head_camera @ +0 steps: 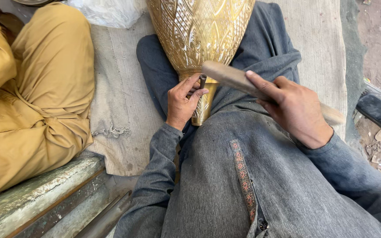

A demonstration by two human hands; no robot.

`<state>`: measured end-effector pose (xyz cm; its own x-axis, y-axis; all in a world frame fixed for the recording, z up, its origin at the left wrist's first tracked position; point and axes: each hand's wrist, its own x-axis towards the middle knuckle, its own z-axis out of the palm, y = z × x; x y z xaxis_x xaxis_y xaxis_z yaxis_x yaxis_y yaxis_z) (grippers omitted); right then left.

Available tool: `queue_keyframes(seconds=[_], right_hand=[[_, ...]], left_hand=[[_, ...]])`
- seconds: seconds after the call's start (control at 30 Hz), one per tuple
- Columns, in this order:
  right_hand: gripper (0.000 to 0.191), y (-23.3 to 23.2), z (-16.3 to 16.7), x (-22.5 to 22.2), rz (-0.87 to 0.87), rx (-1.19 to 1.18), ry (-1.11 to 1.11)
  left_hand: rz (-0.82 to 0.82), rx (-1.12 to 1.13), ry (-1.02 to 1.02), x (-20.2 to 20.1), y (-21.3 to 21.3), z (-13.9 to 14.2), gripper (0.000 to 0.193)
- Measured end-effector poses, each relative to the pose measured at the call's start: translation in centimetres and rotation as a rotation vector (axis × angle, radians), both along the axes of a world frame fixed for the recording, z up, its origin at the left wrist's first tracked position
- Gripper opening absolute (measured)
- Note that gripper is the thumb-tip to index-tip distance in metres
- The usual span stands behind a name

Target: The person sits on the ground with a large engraved brass vase held between their legs and taps a small punch against the vase's neck using a wooden mallet, working around the metal rim. Another worker nearby handles brass bowls.

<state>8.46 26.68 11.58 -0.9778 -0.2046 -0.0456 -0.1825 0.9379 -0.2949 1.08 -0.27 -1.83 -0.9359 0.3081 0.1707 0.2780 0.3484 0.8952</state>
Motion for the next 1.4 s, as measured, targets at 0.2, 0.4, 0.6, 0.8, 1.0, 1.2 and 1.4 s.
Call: queue_keyframes(seconds=[0.2, 0.4, 0.6, 0.8, 1.0, 1.2, 1.4], right_hand=[[0.071, 0.2, -0.1, 0.2, -0.064, -0.18, 0.038], [0.073, -0.3, -0.2, 0.4, -0.065, -0.545, 0.062], [0.079, -0.4, -0.2, 0.2, -0.072, -0.49, 0.062], [0.073, -0.3, 0.1, -0.2, -0.053, -0.005, 0.009], [0.079, -0.4, -0.1, -0.1, -0.181, -0.435, -0.003], [0.079, -0.1, -0.5, -0.5, 0.045, -0.64, 0.209], [0.075, 0.3, -0.9, -0.4, 0.027, -0.483, 0.083]], left_hand=[[-0.003, 0.035, 0.097, -0.5, 0.1, 0.1, 0.043], [-0.02, -0.018, 0.178, -0.7, -0.1, -0.1, 0.046], [-0.012, 0.024, 0.163, -0.7, 0.1, -0.7, 0.049], [-0.048, -0.058, 0.124, -0.8, 0.1, -0.5, 0.053], [0.059, 0.098, 0.113, 0.2, 0.1, -0.6, 0.044], [0.024, 0.038, 0.149, -0.3, 0.1, -1.2, 0.044], [0.024, 0.045, 0.083, -0.3, 0.2, -1.0, 0.05]])
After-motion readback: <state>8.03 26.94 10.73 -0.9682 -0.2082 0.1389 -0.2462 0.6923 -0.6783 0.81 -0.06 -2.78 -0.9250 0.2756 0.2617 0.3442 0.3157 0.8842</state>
